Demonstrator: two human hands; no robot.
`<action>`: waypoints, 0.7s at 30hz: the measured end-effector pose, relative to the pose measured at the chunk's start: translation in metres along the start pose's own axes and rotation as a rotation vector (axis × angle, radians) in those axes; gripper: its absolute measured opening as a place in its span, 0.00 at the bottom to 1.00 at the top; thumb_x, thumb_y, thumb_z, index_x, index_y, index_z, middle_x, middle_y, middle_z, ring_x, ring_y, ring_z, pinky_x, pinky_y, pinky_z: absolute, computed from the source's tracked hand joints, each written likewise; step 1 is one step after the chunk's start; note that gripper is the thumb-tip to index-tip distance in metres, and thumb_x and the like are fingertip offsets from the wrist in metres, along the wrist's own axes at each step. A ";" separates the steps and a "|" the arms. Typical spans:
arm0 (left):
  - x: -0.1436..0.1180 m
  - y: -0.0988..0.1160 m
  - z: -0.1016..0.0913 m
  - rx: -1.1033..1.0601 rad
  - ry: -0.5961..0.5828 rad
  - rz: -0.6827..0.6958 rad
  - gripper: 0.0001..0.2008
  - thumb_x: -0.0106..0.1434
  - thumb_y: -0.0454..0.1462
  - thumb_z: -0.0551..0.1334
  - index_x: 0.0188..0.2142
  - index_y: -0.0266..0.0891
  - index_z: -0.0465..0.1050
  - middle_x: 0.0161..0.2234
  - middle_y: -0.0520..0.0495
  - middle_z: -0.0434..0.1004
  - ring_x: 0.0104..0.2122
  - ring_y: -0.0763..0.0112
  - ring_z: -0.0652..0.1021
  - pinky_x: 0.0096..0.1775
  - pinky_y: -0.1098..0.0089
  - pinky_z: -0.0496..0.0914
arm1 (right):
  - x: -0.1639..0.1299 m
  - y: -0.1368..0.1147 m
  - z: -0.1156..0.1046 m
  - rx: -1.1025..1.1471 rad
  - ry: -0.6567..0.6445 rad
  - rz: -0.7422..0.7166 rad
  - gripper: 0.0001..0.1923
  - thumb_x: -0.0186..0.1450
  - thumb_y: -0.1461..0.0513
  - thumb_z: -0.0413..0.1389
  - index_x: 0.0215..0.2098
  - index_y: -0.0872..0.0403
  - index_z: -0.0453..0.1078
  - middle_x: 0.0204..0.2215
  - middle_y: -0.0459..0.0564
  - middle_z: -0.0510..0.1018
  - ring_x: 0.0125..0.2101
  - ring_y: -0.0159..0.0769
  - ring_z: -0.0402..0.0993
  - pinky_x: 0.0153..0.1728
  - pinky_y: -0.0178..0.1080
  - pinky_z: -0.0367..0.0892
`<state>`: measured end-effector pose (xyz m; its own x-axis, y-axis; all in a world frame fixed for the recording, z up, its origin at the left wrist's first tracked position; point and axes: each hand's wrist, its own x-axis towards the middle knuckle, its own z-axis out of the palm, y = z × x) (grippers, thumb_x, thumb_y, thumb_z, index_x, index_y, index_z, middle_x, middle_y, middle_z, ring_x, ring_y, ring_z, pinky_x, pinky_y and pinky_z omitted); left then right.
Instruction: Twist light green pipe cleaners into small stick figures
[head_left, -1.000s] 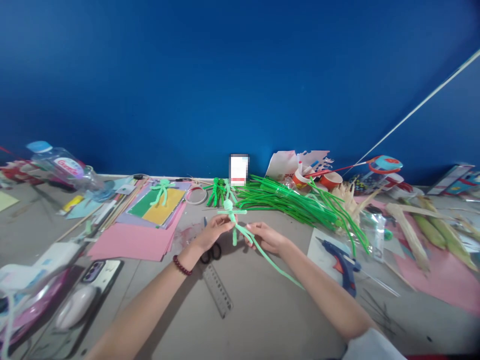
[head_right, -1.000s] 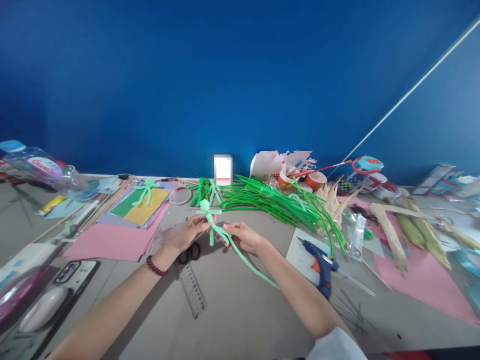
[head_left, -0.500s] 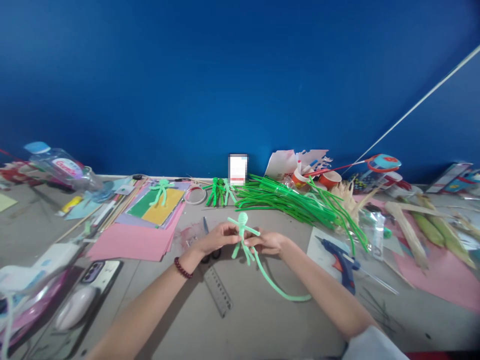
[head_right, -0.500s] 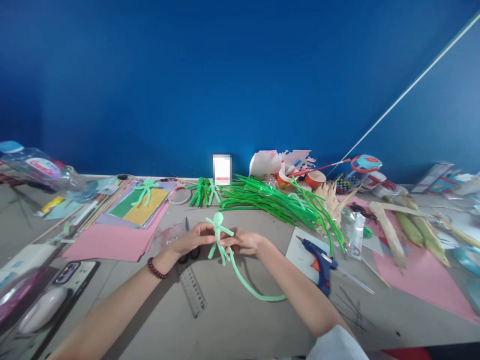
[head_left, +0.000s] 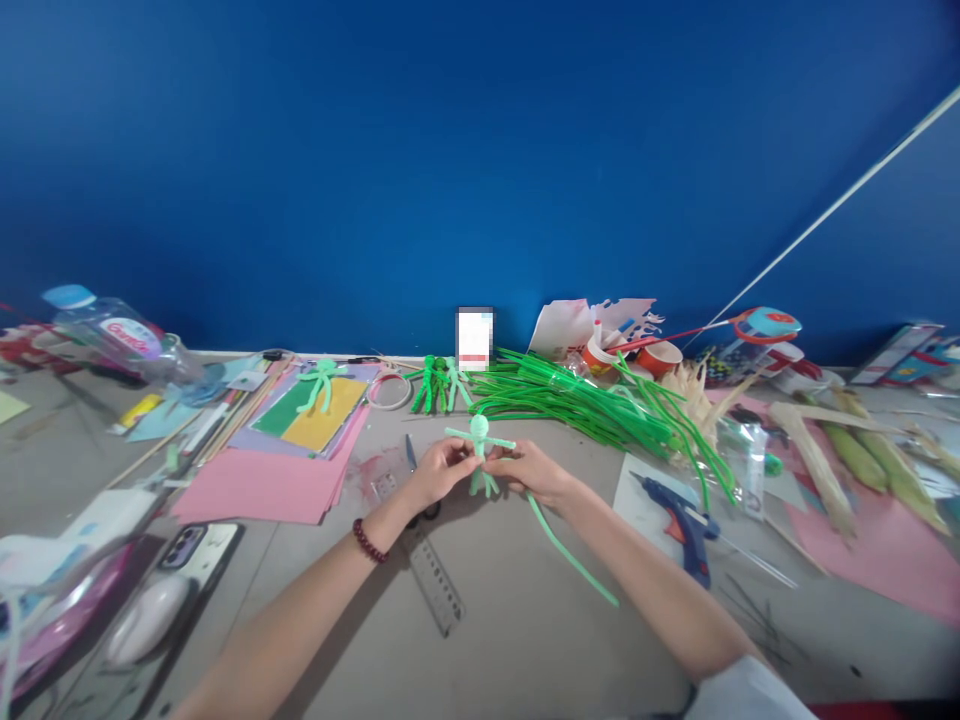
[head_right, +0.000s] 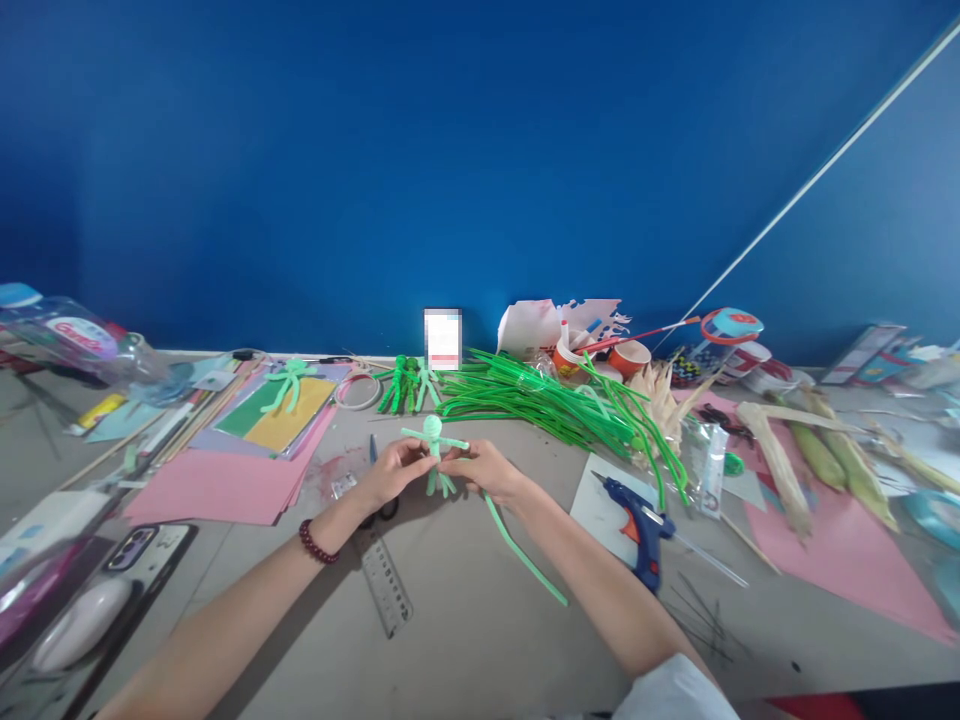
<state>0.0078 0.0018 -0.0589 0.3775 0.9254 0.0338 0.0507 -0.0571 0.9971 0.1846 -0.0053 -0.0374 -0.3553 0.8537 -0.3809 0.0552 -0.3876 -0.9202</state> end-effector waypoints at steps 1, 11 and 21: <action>0.001 -0.002 -0.001 0.033 0.012 0.006 0.14 0.54 0.45 0.64 0.27 0.35 0.69 0.22 0.53 0.68 0.22 0.77 0.67 0.26 0.75 0.62 | -0.001 -0.001 0.001 -0.051 0.030 -0.003 0.13 0.49 0.57 0.63 0.24 0.56 0.68 0.09 0.35 0.58 0.11 0.20 0.47 0.12 0.30 0.42; 0.002 0.000 -0.007 0.264 0.064 0.142 0.08 0.59 0.40 0.59 0.30 0.36 0.71 0.28 0.49 0.73 0.28 0.73 0.72 0.30 0.74 0.66 | -0.002 -0.003 0.001 -0.124 0.049 -0.035 0.14 0.52 0.54 0.60 0.30 0.56 0.69 0.09 0.34 0.59 0.10 0.21 0.47 0.12 0.30 0.42; 0.001 -0.001 -0.007 0.185 0.043 0.072 0.11 0.57 0.43 0.60 0.31 0.36 0.70 0.30 0.49 0.72 0.26 0.75 0.71 0.29 0.74 0.66 | 0.005 0.007 0.002 0.080 0.024 0.035 0.17 0.47 0.54 0.64 0.23 0.55 0.64 0.08 0.34 0.57 0.10 0.19 0.45 0.11 0.30 0.38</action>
<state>0.0017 0.0050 -0.0598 0.3466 0.9314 0.1110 0.1958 -0.1875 0.9625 0.1815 -0.0040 -0.0452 -0.3320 0.8466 -0.4160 -0.0079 -0.4435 -0.8962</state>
